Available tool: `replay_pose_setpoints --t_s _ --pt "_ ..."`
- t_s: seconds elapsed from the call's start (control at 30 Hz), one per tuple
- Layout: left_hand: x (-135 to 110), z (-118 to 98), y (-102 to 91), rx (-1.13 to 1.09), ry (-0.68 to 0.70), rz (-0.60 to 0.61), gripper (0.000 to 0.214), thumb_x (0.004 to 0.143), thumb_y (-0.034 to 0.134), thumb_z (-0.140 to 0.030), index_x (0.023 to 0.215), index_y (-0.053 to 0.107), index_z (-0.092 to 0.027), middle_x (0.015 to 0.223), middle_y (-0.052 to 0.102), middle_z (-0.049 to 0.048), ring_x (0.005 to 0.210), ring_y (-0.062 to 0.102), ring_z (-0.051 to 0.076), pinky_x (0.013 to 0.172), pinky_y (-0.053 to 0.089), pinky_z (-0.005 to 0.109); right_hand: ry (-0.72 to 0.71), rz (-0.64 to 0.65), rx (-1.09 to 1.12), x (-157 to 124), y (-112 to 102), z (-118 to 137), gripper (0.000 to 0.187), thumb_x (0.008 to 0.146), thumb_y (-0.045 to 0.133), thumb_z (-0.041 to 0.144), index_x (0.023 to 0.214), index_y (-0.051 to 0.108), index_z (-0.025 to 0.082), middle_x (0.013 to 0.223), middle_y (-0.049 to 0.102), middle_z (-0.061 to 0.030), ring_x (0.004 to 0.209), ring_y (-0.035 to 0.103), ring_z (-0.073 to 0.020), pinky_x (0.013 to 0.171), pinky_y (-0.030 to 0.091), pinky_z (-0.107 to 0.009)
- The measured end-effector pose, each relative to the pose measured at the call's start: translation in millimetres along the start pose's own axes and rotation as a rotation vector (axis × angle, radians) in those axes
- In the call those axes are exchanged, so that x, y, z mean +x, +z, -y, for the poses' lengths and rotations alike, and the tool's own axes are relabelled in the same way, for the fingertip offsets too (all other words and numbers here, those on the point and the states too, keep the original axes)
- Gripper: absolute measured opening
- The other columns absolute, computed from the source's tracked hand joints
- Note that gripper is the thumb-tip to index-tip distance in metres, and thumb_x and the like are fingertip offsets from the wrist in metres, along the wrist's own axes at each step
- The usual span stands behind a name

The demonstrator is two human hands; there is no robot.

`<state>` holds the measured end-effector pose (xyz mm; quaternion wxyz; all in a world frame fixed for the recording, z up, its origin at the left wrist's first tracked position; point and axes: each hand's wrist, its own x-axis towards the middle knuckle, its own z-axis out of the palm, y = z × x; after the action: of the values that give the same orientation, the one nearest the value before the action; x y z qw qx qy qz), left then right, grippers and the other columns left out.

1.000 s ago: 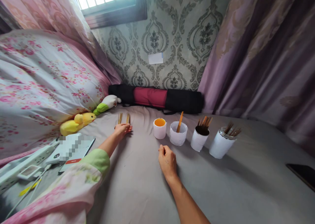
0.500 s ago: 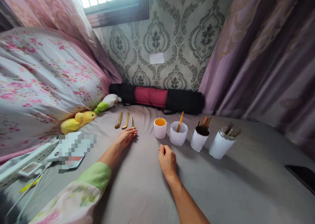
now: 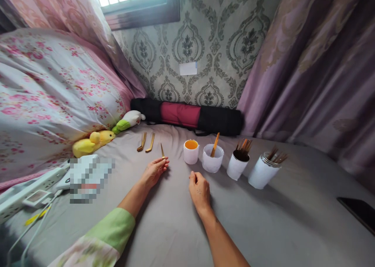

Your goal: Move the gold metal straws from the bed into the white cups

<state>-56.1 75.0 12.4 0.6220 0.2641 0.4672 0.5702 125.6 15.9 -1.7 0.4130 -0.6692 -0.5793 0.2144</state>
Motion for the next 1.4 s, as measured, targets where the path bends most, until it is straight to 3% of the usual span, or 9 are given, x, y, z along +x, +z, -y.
replay_pose_setpoints --t_s 0.5,1.03,1.4 --pt "-36 23 12.7 0.113 0.107 0.123 0.035 0.065 0.066 -0.032 0.093 0.062 -0.011 0.074 0.062 0.0065 0.056 0.055 0.007 0.049 0.041 0.018 -0.017 -0.002 0.022 -1 0 -1 0.042 0.082 0.032 0.045 0.074 0.062 0.017 0.066 0.065 -0.0054 0.053 0.054 -0.0123 0.048 0.034 -0.02" --pt "-59 33 20.5 0.358 0.218 0.103 0.034 0.066 0.061 -0.033 0.094 0.065 -0.014 0.07 0.06 0.0031 0.054 0.051 0.009 0.046 0.038 0.018 -0.01 0.041 0.098 -3 -1 0 0.042 0.082 0.032 0.047 0.074 0.06 0.016 0.062 0.062 -0.0048 0.049 0.052 -0.0122 0.046 0.034 -0.02" --pt "-65 38 16.4 0.597 0.46 0.167 0.033 0.076 0.051 -0.035 0.1 0.064 -0.017 0.076 0.058 0.0033 0.063 0.05 0.01 0.056 0.04 0.021 0.006 0.071 0.212 -4 -3 0 0.039 0.08 0.037 0.048 0.071 0.058 0.017 0.06 0.06 -0.0031 0.044 0.05 -0.0105 0.042 0.035 -0.02"
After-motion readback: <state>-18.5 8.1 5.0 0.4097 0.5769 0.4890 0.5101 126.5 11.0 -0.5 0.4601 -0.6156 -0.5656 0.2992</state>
